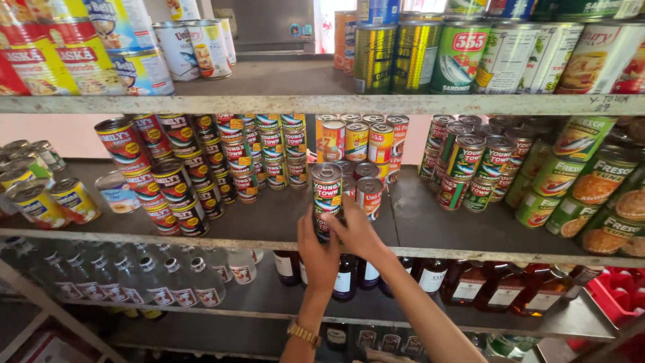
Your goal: Cleaning canned goods with a cloth and organizing them on the grocery store shelves.
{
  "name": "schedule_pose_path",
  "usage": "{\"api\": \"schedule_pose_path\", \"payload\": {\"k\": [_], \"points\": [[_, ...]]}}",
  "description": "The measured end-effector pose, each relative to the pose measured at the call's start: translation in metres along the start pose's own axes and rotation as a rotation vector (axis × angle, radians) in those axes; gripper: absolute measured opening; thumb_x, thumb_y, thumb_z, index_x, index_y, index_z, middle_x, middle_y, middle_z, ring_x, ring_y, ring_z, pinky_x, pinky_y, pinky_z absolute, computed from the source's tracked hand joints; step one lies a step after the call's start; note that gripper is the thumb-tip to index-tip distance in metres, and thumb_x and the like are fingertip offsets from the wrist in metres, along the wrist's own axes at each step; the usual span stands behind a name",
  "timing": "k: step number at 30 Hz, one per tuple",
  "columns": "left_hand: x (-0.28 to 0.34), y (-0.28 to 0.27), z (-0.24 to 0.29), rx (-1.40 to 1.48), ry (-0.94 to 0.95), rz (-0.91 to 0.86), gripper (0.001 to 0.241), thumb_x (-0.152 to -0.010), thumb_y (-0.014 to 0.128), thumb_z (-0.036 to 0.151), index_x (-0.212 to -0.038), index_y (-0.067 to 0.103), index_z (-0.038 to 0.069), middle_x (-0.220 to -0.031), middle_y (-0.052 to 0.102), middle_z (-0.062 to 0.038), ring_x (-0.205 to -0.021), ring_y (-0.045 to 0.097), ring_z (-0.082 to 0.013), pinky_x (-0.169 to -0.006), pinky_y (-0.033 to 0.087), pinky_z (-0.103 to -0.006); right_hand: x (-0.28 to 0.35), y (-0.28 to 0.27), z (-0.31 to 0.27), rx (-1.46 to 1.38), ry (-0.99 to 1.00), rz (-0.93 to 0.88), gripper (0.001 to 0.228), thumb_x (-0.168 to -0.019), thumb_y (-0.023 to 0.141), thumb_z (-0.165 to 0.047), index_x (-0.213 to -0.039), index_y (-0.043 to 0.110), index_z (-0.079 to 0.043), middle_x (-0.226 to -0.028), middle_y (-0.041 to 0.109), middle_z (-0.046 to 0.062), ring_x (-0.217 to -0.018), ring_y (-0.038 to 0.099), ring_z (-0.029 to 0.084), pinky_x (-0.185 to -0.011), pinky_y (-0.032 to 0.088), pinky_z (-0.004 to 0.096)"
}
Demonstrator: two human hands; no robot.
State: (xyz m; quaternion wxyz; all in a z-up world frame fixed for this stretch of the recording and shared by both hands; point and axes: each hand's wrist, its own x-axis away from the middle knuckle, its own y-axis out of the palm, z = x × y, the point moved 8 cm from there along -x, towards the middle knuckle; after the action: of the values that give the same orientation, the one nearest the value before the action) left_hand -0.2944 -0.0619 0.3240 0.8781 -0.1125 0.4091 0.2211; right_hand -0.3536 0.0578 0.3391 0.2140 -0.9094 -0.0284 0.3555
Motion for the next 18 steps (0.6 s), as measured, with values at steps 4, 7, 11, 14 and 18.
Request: {"api": "schedule_pose_path", "payload": {"k": [4,7,11,14,18], "points": [[0.015,0.008,0.006,0.031,0.064,0.02,0.052,-0.089,0.068,0.007,-0.136,0.05,-0.006,-0.124,0.057,-0.026,-0.117,0.056,-0.0442,-0.101,0.043,-0.0495,0.016,0.006,0.002,-0.132,-0.076,-0.06,0.044,-0.1,0.068,-0.027,-0.129,0.057,0.004,-0.113,0.072,0.018,-0.105,0.068,0.025,-0.092,0.055,0.04],[0.049,0.005,0.017,-0.093,0.037,0.239,0.045,-0.092,0.062,0.002,-0.134,0.048,-0.007,-0.131,0.047,-0.031,-0.119,0.049,-0.0442,-0.103,0.039,-0.0501,0.043,-0.013,0.024,-0.127,0.073,-0.007,0.056,-0.094,0.072,-0.025,-0.136,0.049,0.004,-0.114,0.069,0.015,-0.104,0.067,0.02,-0.088,0.055,0.035],[0.069,0.054,0.04,-0.01,0.083,0.07,0.032,-0.084,0.059,-0.005,-0.116,0.057,0.0,-0.114,0.056,-0.02,-0.112,0.055,-0.0377,-0.098,0.044,-0.0459,0.073,-0.09,0.058,-0.129,0.206,0.266,0.039,-0.093,0.072,-0.019,-0.126,0.063,0.001,-0.111,0.072,0.01,-0.102,0.07,0.015,-0.085,0.058,0.031],[0.069,0.124,0.061,0.221,0.025,-0.164,0.027,-0.083,0.056,-0.008,-0.108,0.06,0.003,-0.107,0.06,-0.015,-0.104,0.061,-0.0331,-0.087,0.051,-0.0414,0.099,-0.161,0.105,-0.061,0.301,0.439,0.03,-0.093,0.071,-0.017,-0.118,0.07,0.0,-0.103,0.076,0.009,-0.094,0.072,0.015,-0.081,0.059,0.031],[0.071,0.233,0.073,0.314,-0.048,-0.416,0.034,-0.078,0.054,-0.011,-0.107,0.062,0.004,-0.103,0.06,-0.016,-0.09,0.064,-0.0331,-0.079,0.054,-0.0418,0.118,-0.257,0.136,0.241,0.281,0.688,0.029,-0.092,0.068,-0.009,-0.12,0.068,-0.002,-0.102,0.077,0.009,-0.09,0.075,0.016,-0.079,0.059,0.03]]}}
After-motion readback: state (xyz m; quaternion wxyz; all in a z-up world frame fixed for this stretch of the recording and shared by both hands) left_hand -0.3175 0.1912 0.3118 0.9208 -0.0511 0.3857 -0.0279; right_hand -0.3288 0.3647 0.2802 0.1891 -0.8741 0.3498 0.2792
